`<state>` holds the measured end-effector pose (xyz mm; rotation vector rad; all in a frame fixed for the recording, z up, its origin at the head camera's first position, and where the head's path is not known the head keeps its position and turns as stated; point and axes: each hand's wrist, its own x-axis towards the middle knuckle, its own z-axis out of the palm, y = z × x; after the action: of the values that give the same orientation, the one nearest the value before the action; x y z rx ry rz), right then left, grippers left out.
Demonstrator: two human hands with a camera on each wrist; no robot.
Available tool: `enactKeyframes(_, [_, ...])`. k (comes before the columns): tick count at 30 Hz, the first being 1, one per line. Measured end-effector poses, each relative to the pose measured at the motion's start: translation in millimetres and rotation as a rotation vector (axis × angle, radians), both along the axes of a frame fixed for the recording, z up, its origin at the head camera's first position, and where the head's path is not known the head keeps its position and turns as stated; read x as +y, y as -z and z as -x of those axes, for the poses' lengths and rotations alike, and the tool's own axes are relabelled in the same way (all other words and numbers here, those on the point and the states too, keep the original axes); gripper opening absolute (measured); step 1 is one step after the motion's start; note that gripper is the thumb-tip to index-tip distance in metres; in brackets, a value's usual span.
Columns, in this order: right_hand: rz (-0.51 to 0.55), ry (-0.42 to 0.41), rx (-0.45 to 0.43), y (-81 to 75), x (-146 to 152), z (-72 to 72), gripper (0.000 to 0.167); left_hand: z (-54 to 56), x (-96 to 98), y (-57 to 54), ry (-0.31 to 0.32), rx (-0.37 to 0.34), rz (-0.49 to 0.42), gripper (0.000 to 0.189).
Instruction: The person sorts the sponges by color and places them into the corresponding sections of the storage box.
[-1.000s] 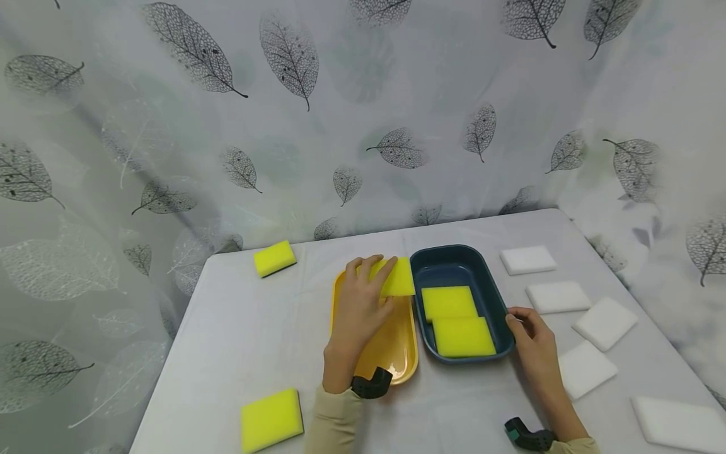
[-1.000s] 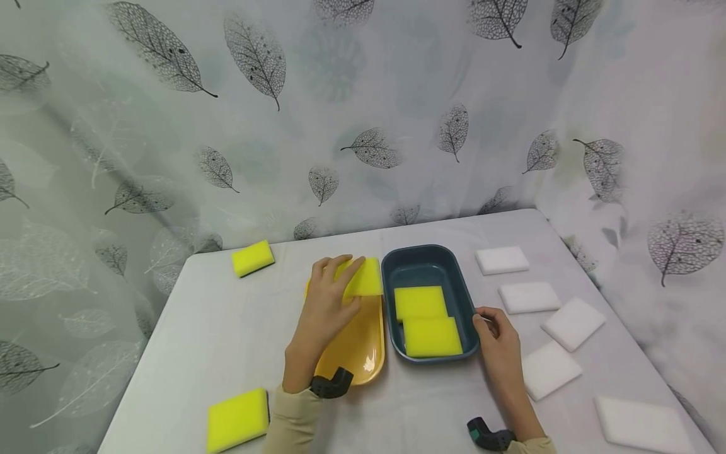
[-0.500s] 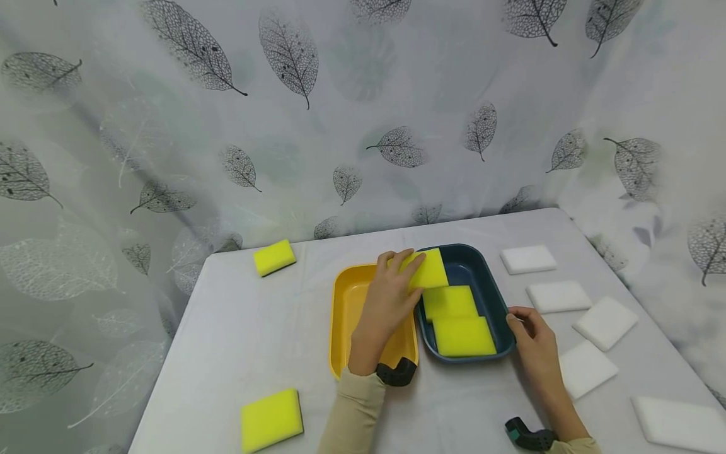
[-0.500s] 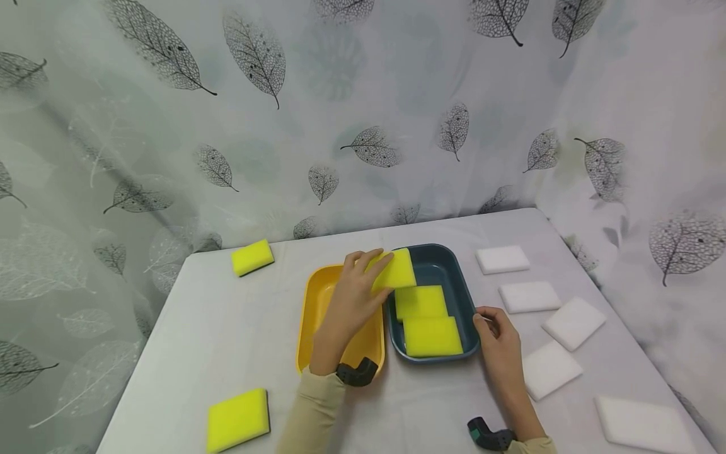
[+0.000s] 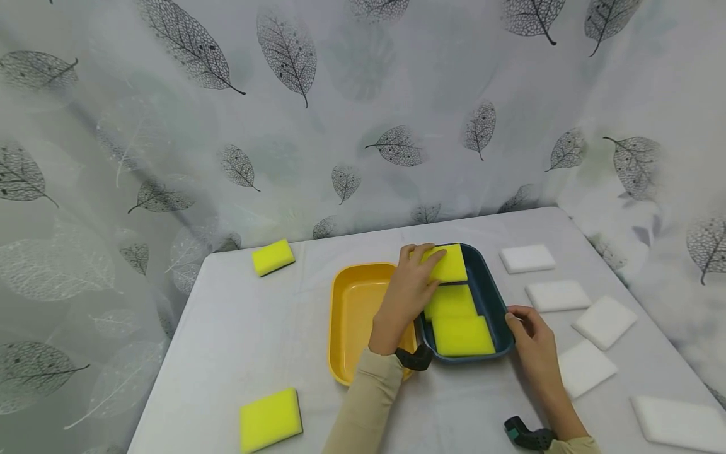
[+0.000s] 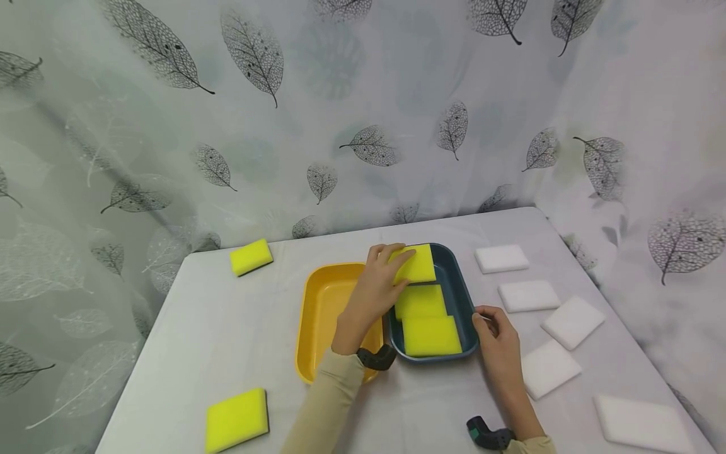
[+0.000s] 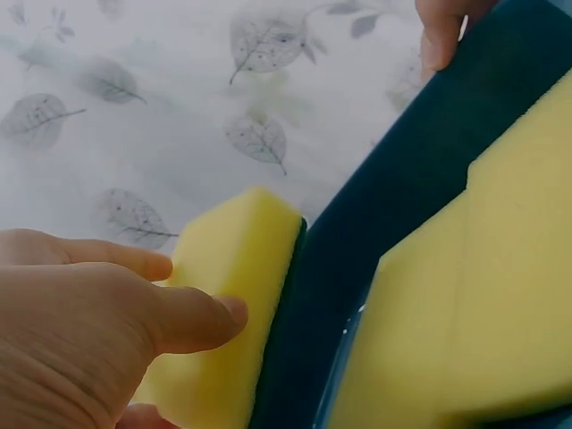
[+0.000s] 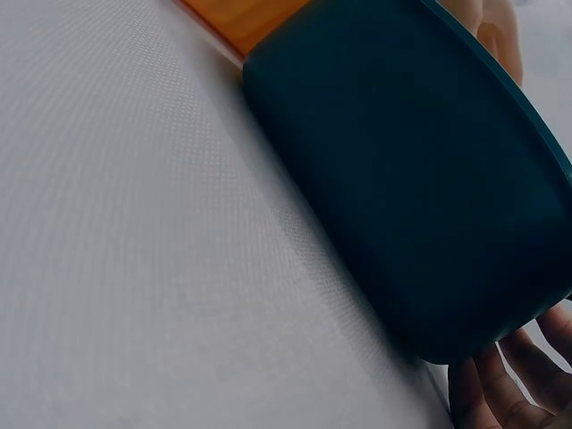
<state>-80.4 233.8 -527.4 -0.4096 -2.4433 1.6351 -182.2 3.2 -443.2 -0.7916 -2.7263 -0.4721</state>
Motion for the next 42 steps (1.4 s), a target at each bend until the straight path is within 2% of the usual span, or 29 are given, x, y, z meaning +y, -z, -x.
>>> enactKeyframes(14, [0.01, -0.008, 0.01, -1.3, -2.0, -0.6, 0.038, 17.9, 25.5, 12.0, -0.016, -0.106, 0.03, 0.048])
enactKeyframes(28, [0.0, -0.012, 0.013, -3.4, -0.9, -0.4, 0.038, 23.5, 33.1, 24.4, -0.075, -0.13, 0.031, 0.049])
enactKeyframes(37, [0.004, -0.008, 0.01, -3.0, -0.4, -1.0, 0.037, 24.8, 35.0, 28.0, -0.12, -0.179, 0.093, 0.039])
enactKeyframes(42, [0.012, -0.009, 0.019, -1.8, -0.4, -1.2, 0.037, 24.1, 34.8, 31.9, -0.108, -0.177, 0.123, 0.034])
